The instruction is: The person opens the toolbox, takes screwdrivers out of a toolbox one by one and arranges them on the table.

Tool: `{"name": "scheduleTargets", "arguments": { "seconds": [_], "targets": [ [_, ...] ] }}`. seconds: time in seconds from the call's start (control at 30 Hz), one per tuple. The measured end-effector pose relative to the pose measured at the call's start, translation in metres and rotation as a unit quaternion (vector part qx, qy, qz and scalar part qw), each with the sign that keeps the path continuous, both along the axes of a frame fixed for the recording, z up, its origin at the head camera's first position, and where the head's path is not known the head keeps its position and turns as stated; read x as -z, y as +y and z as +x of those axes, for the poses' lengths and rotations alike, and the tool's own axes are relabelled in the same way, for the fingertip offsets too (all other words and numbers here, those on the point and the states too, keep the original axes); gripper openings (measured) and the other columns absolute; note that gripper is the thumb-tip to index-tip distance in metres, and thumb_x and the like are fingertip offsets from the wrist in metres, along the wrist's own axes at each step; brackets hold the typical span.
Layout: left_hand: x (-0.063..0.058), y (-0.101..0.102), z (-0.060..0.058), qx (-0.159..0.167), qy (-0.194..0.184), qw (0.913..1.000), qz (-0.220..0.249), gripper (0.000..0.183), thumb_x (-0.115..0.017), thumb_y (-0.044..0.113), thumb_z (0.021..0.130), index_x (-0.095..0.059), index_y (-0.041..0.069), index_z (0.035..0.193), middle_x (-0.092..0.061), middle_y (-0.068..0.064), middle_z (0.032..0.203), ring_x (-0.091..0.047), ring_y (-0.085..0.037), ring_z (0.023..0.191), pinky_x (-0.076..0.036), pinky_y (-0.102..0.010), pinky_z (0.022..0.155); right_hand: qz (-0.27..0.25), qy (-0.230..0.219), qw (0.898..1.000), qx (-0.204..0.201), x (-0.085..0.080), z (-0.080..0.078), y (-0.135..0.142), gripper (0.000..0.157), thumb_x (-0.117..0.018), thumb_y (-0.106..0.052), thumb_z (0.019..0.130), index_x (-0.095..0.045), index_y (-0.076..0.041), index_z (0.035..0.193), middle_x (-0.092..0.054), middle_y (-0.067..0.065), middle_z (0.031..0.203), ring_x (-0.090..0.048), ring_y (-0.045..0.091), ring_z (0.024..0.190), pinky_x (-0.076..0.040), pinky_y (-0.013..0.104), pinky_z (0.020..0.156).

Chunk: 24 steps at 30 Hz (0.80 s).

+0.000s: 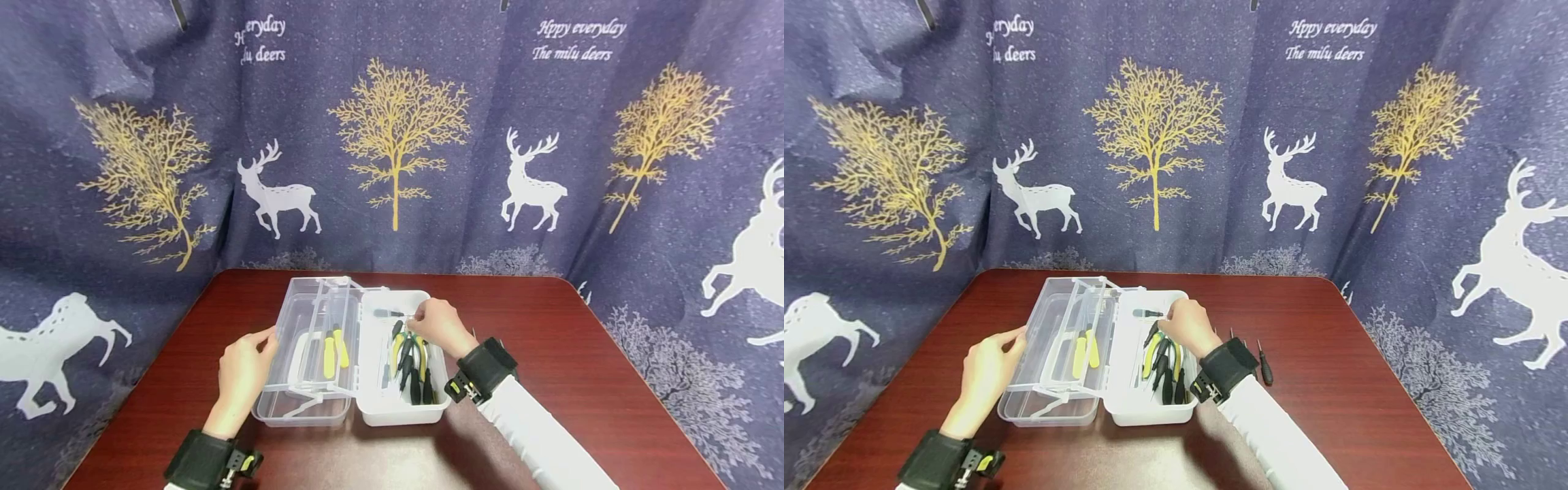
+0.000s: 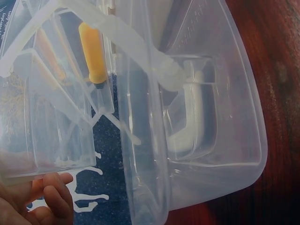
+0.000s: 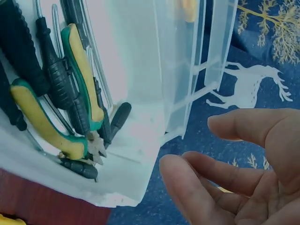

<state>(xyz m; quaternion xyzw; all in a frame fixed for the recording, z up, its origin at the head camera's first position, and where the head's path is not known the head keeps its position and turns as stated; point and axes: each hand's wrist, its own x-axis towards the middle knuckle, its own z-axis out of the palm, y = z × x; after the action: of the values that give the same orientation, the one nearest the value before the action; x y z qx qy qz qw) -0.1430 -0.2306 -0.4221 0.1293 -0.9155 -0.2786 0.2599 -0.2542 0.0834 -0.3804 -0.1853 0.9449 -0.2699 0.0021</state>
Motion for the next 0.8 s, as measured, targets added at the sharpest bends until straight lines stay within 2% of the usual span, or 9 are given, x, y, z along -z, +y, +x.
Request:
{"name": "scheduleTargets", "arguments": {
  "seconds": [0.07, 0.2, 0.37, 0.47, 0.6, 0.8],
  "targets": [
    [0.001, 0.000, 0.000, 0.002, 0.004, 1.0000, -0.001, 0.026, -0.060, 0.020, 0.090, -0.073, 0.010, 0.110, -0.071, -0.023, 0.104, -0.066, -0.043, 0.079, -0.049, -0.051, 0.059, 0.004, -0.002, 1.000, -0.001, 0.002, 0.000, -0.001, 0.049, -0.067, -0.019, 0.083, -0.031, -0.018, 0.050, -0.020, -0.008, 0.049, -0.019, 0.008, 0.046, -0.018, 0.023, 0.048],
    [0.002, 0.000, -0.001, 0.002, 0.012, 0.9999, -0.001, 0.026, -0.060, 0.020, 0.089, -0.074, 0.010, 0.109, -0.072, -0.022, 0.100, -0.066, -0.041, 0.073, -0.048, -0.048, 0.057, 0.023, 0.007, 0.999, 0.023, 0.008, -0.003, 0.003, 0.054, -0.068, -0.019, 0.083, -0.027, -0.018, 0.048, -0.015, -0.008, 0.050, -0.014, 0.009, 0.046, -0.015, 0.024, 0.048],
    [0.002, -0.001, -0.001, 0.002, 0.020, 0.9998, -0.002, 0.025, -0.060, 0.019, 0.089, -0.074, 0.009, 0.108, -0.073, -0.022, 0.098, -0.066, -0.042, 0.077, -0.049, -0.052, 0.060, 0.045, 0.005, 0.997, 0.057, 0.019, -0.010, 0.012, 0.048, -0.066, -0.013, 0.077, -0.025, -0.018, 0.052, -0.015, -0.007, 0.054, -0.015, 0.010, 0.051, -0.016, 0.025, 0.049],
    [0.003, -0.002, -0.001, 0.004, 0.021, 0.9998, -0.001, 0.025, -0.060, 0.019, 0.090, -0.074, 0.009, 0.108, -0.072, -0.021, 0.102, -0.066, -0.043, 0.085, -0.049, -0.054, 0.065, 0.046, -0.007, 0.997, 0.065, 0.026, -0.014, 0.017, 0.043, -0.063, -0.008, 0.073, -0.026, -0.017, 0.053, -0.016, -0.006, 0.055, -0.015, 0.011, 0.053, -0.017, 0.026, 0.050],
    [0.002, -0.002, -0.002, 0.008, 0.021, 0.9997, 0.003, 0.025, -0.060, 0.019, 0.089, -0.074, 0.009, 0.108, -0.072, -0.021, 0.102, -0.066, -0.043, 0.087, -0.049, -0.055, 0.067, 0.042, -0.027, 0.996, 0.073, 0.035, -0.017, 0.021, 0.040, -0.061, -0.005, 0.071, -0.028, -0.017, 0.052, -0.018, -0.006, 0.053, -0.017, 0.011, 0.052, -0.019, 0.026, 0.049],
    [-0.006, -0.006, -0.002, 0.026, -0.018, 0.9992, 0.026, 0.029, -0.066, 0.026, 0.086, -0.074, 0.008, 0.108, -0.075, -0.013, 0.087, -0.067, -0.027, 0.072, -0.046, -0.036, 0.059, 0.034, -0.025, 0.996, 0.079, 0.046, -0.019, 0.022, 0.040, -0.062, -0.005, 0.069, -0.029, -0.017, 0.050, -0.019, -0.007, 0.051, -0.020, 0.011, 0.050, -0.021, 0.025, 0.046]
  ]
}}
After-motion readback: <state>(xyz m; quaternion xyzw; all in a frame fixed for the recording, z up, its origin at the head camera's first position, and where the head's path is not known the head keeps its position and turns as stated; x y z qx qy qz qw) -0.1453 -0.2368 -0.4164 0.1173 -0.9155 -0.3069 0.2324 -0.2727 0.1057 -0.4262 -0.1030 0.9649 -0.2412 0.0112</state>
